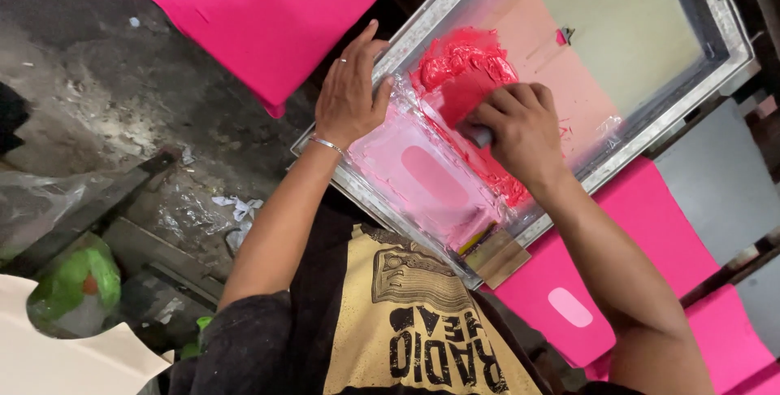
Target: Screen printing designs onto pink fabric pieces using a screen and squeegee at a fast, professional pace.
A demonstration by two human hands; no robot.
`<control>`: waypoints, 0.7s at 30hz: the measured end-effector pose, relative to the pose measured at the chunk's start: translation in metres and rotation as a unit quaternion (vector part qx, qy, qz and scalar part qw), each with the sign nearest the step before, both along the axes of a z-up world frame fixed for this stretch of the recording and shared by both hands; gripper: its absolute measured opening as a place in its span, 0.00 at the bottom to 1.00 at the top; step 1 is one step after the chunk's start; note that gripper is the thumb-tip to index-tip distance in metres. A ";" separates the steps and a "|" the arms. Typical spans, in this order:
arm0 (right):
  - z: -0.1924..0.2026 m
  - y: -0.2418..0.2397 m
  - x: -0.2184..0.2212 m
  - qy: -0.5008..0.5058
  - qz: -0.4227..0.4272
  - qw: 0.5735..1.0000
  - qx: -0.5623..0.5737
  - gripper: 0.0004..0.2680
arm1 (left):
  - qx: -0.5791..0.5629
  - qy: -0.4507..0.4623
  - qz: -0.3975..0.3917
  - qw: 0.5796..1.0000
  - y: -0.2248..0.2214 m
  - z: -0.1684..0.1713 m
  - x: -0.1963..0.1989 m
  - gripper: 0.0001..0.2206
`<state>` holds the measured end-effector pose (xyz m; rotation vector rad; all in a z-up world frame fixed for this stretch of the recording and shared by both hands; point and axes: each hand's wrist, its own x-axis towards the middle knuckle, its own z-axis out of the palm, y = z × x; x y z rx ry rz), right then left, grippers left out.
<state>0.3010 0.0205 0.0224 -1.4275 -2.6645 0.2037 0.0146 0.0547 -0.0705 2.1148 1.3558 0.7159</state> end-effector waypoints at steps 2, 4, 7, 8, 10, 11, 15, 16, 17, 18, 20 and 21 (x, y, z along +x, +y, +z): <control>-0.006 0.020 -0.022 0.019 0.017 0.999 0.044 0.07 | -0.020 0.020 0.028 0.999 0.001 -0.007 0.002 0.23; -0.016 0.034 -0.036 -0.033 0.030 0.998 0.043 0.04 | -0.051 0.063 0.064 0.995 0.000 -0.011 0.005 0.27; -0.012 0.032 -0.034 -0.092 0.024 0.995 0.003 0.06 | -0.074 0.076 0.062 0.992 0.004 -0.007 0.006 0.28; -0.012 0.027 -0.030 -0.093 0.021 0.995 -0.006 0.06 | -0.082 0.077 0.057 0.992 0.004 -0.008 0.006 0.28; -0.011 0.018 -0.023 -0.087 0.001 0.996 -0.002 0.07 | -0.071 0.089 0.066 0.991 0.003 -0.009 0.005 0.29; -0.011 0.013 -0.019 -0.086 0.001 0.996 -0.010 0.07 | -0.078 0.090 0.064 0.991 0.002 -0.012 0.005 0.29; -0.011 -0.011 0.003 -0.085 -0.028 0.996 -0.018 0.08 | -0.063 0.084 0.073 0.992 0.002 -0.013 0.003 0.29; -0.011 -0.017 0.011 -0.111 -0.033 0.993 -0.021 0.08 | -0.060 0.074 0.073 0.993 0.004 -0.011 0.004 0.29; -0.011 -0.023 0.018 -0.112 -0.037 0.993 -0.024 0.08 | -0.062 0.074 0.068 0.993 0.004 -0.011 0.004 0.29; -0.011 -0.028 0.024 -0.122 -0.040 0.991 -0.028 0.07 | -0.064 0.076 0.072 0.992 0.003 -0.011 0.004 0.29; -0.009 -0.040 0.036 -0.132 -0.045 0.990 -0.032 0.05 | -0.065 0.079 0.072 0.992 0.002 -0.010 0.005 0.29; -0.009 -0.046 0.042 -0.138 -0.053 0.989 -0.031 0.05 | -0.068 0.083 0.076 0.991 0.002 -0.009 0.005 0.30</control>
